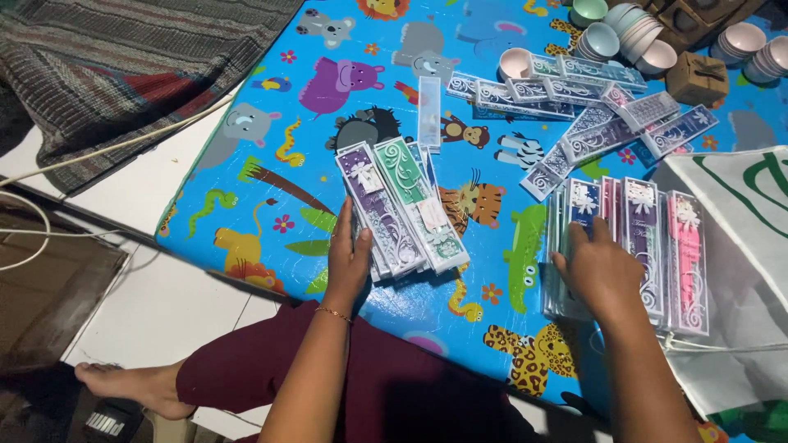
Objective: The person sorts various colors of flat rectangular packaged items on a patterned blue mat, grouping them by color and stacking them together.
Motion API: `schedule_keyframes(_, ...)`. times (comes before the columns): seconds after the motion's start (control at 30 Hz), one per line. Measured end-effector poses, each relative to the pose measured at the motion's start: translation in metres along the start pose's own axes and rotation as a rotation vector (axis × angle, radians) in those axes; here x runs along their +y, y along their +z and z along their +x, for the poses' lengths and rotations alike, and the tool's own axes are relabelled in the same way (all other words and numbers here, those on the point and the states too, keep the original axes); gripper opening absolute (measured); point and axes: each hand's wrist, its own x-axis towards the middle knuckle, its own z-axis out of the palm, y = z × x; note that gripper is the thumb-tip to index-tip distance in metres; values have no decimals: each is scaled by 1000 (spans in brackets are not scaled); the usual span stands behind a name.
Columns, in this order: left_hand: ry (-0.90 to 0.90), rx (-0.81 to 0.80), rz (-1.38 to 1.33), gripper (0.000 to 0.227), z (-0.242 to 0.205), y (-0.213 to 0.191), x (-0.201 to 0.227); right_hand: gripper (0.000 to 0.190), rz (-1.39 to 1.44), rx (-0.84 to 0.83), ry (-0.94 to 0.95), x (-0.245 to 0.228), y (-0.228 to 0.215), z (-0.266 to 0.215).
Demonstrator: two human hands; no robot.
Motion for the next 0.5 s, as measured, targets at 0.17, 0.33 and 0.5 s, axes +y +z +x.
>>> schedule_keyframes(0.17,62,43,19,75,-4,0,-9,66,29,-73,22,11,14,11)
schedule_keyframes(0.33,52,102,42,77,-8,1,-13,63,34,-201,98,10,8,18)
schedule_keyframes(0.5,75,155,91,75,-17,3,-15,62,72,-86,43,21,23,17)
